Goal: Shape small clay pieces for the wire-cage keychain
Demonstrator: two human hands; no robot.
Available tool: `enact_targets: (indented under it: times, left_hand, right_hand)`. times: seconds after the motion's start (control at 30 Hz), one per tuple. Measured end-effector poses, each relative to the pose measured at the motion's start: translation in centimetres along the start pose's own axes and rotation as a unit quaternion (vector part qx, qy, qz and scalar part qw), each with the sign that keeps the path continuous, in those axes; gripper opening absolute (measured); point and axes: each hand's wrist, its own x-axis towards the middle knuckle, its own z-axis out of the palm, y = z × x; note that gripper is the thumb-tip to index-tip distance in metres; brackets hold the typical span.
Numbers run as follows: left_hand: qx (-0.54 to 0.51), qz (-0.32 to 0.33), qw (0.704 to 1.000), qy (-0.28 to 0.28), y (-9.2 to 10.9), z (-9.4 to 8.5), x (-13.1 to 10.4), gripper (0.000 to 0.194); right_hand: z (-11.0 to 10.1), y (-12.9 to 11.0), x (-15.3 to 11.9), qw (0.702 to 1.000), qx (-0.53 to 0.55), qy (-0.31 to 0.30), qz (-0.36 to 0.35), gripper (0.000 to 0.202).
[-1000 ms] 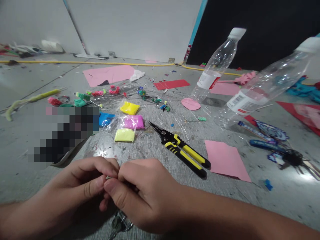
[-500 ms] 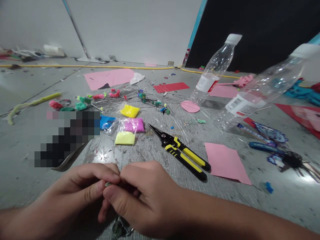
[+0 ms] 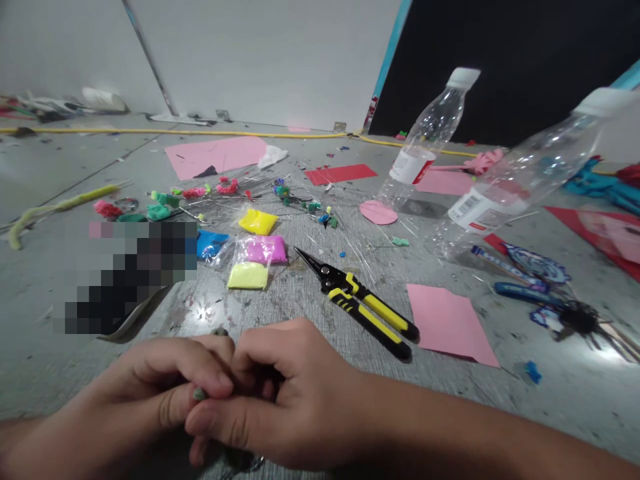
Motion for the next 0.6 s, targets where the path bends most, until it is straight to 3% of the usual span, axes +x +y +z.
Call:
enact_targets:
  times: [0.17,0.4,0.6]
  left_hand:
    - [0.000,-0.020,1.000,0.011,-0.38,0.04,-0.14,0.009]
    - [-0.035,-0.037,0.998,0.020,-0.56,0.06,-0.46,0.010]
    - [0.025,-0.016,1.000,-0.001,0.03,0.22,-0.06,0.011]
  right_hand:
    - [-0.06,-0.14,-0.03,1.000,0.023,-0.011,0.013,0.044]
    - [-0.01,-0.12,0.06,0.999,-0.035,0.026,0.000,0.047]
    - [-0.15,-0.31,0.27,0.997,-0.044,0.045,-0.040,0.056]
